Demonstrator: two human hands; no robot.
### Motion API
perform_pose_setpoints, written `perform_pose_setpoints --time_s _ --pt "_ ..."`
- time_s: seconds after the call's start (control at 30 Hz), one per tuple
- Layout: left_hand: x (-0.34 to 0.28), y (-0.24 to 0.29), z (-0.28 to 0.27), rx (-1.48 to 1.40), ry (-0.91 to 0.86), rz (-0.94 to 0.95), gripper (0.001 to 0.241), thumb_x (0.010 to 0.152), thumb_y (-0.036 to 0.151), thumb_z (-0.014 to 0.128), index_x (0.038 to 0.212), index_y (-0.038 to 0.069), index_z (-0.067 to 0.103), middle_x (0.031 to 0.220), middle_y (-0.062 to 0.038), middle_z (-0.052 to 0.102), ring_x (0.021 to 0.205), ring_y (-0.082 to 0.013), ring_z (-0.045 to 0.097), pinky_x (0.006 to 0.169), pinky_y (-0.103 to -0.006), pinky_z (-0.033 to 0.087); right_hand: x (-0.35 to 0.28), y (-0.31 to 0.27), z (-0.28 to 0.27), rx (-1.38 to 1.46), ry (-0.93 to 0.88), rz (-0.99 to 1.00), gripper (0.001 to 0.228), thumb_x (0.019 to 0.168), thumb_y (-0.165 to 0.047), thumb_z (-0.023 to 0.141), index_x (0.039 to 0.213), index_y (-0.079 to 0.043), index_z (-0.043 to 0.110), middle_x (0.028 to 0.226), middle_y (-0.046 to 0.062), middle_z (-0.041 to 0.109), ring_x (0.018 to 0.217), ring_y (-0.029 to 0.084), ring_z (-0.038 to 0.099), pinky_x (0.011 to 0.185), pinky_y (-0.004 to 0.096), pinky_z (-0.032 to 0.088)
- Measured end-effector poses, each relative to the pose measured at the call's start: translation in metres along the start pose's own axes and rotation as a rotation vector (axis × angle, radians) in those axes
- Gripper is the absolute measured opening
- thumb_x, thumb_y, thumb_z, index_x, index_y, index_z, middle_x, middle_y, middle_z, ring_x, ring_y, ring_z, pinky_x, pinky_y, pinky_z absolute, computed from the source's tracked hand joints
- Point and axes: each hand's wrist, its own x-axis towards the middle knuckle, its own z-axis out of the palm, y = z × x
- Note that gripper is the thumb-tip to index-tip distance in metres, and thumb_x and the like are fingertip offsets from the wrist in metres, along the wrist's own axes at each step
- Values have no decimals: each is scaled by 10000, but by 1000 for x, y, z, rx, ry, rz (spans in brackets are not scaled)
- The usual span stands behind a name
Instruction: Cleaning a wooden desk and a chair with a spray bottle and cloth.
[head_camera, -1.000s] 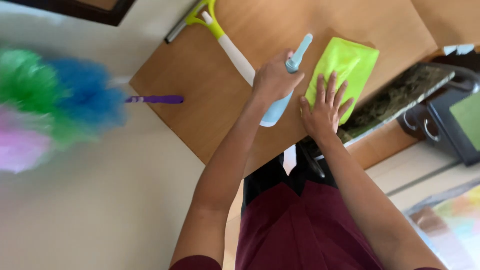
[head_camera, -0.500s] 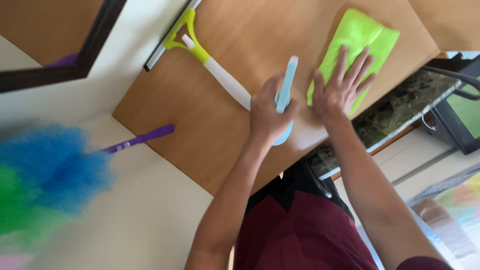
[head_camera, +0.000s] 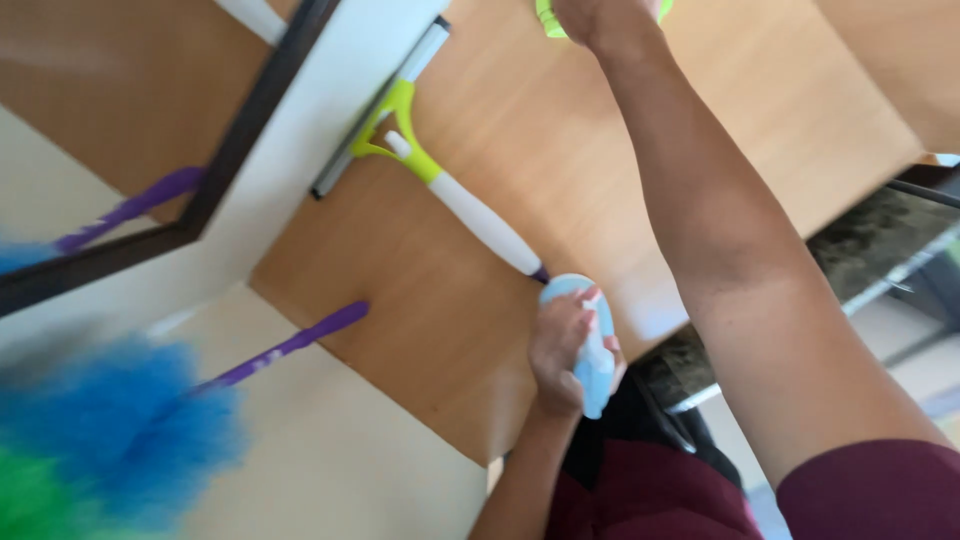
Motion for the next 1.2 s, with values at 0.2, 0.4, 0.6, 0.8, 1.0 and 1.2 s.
perform_pose_setpoints --time_s 0.2,0.4,0.6,0.8,1.0,1.2 --pt "-2 -2 5 -128 -32 22 548 947 114 664 1456 112 461 1157 -156 722 1122 -382 711 1047 -529 560 -122 68 -62 26 237 -38 559 1091 -461 471 1372 6 597 1309 297 603 1309 431 457 1138 609 150" --pt "-5 -1 7 -161 29 91 645 950 126 681 1536 122 413 1097 -138 705 1021 -360 698 984 -514 579 -250 140 -42 -10 282 356 628 1169 -385 501 1703 -157 262 1757 210 147 1643 357 85 1291 627 -5" --pt "-3 -4 5 -172 60 89 696 901 79 709 1531 129 418 1092 -133 696 1007 -350 694 961 -503 585 -220 108 -32 123 362 623 767 1098 -466 524 1693 -152 157 1742 198 56 1613 394 -2 1292 629 10" --pt "1 -6 -4 -146 65 37 646 824 66 759 1422 126 521 1078 -115 694 1035 -359 705 964 -511 585 -88 9 -44 90 231 355 787 1072 -580 486 1673 -161 198 1725 224 104 1606 360 73 1299 529 -11" --pt "-14 -18 -7 -141 40 1 508 890 201 784 1354 139 588 1056 -119 715 1043 -365 727 991 -515 597 -11 -49 15 7 221 10 657 1061 -565 546 1419 -15 504 1481 297 411 1415 429 304 1171 591 125" --pt "-13 -15 -6 -148 79 -59 381 939 247 758 1288 152 638 1021 -103 734 1041 -347 742 981 -493 601 -33 -68 32 23 124 -77 608 1078 -584 606 1219 4 667 1284 295 576 1286 437 449 1128 592 228"
